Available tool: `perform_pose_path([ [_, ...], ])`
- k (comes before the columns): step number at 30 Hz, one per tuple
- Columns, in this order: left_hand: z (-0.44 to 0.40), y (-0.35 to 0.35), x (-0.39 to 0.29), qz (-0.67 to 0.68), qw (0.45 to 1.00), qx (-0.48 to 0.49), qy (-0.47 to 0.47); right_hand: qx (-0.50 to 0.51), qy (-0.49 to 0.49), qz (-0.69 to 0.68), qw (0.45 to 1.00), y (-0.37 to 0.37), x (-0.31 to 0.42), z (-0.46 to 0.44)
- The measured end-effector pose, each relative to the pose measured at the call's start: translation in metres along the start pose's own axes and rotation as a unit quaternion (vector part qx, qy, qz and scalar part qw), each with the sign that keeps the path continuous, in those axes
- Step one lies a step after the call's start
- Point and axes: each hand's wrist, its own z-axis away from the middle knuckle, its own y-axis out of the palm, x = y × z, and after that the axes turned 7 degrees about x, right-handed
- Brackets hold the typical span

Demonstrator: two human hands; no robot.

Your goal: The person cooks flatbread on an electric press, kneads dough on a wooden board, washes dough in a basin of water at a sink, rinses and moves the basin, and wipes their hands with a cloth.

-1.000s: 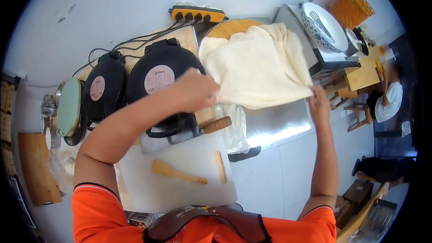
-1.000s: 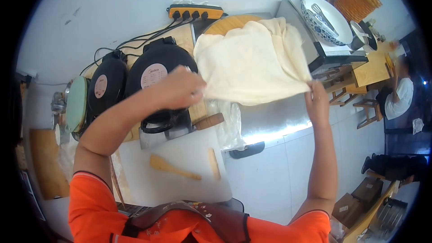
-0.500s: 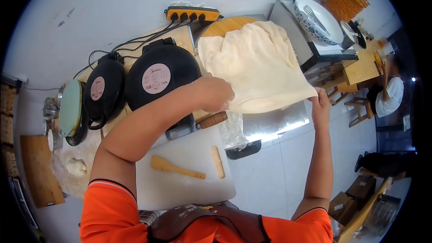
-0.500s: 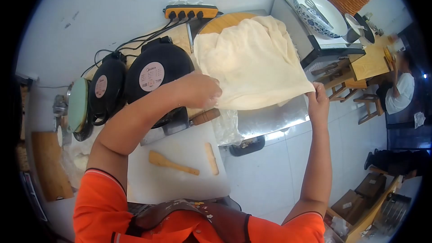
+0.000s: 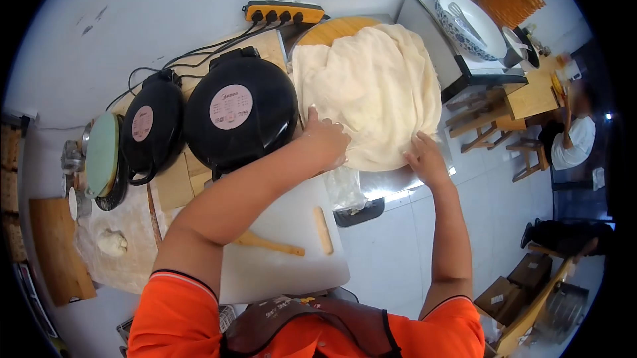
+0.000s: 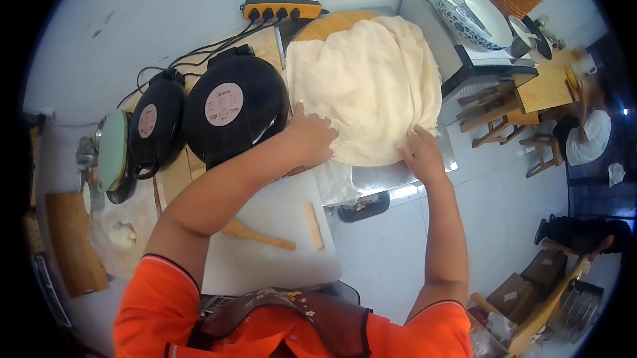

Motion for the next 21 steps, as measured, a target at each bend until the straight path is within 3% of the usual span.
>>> perform_pose_path([
  [2, -0.016, 0.006, -0.004, 0.046, 0.997, 0.059, -0.037, 0.009, 0.001, -0.057, 0.998, -0.004, 0.019, -0.004],
  [5, -0.058, 0.043, 0.002, 0.209, 0.974, 0.003, 0.090, 0.037, 0.038, -0.034, 0.998, -0.015, 0.044, 0.000],
  [8, -0.065, 0.052, 0.003, 0.232, 0.966, -0.034, 0.107, 0.056, 0.045, 0.041, 0.997, -0.016, 0.031, -0.004],
  [11, -0.030, 0.029, 0.000, 0.160, 0.986, 0.011, 0.054, -0.086, 0.091, -0.100, 0.987, -0.022, 0.046, 0.022],
  [14, 0.019, 0.021, 0.000, 0.193, 0.976, -0.075, 0.062, -0.141, 0.043, -0.088, 0.985, -0.025, 0.046, 0.049],
  [15, 0.028, 0.025, 0.001, 0.339, 0.929, -0.096, 0.109, -0.145, 0.055, -0.109, 0.982, -0.025, 0.046, 0.059],
  [17, 0.054, 0.040, 0.004, 0.602, 0.764, -0.136, 0.188, -0.146, 0.073, -0.152, 0.975, -0.021, 0.053, 0.086],
  [18, 0.075, 0.044, 0.006, 0.757, 0.599, -0.090, 0.245, -0.145, 0.087, -0.177, 0.970, -0.025, 0.064, 0.100],
  [20, 0.124, 0.051, 0.008, 0.928, 0.178, 0.001, 0.327, -0.142, 0.115, -0.224, 0.958, -0.035, 0.091, 0.132],
  [21, 0.146, 0.058, 0.005, 0.929, 0.154, -0.014, 0.336, -0.143, 0.118, -0.208, 0.960, -0.032, 0.099, 0.148],
])
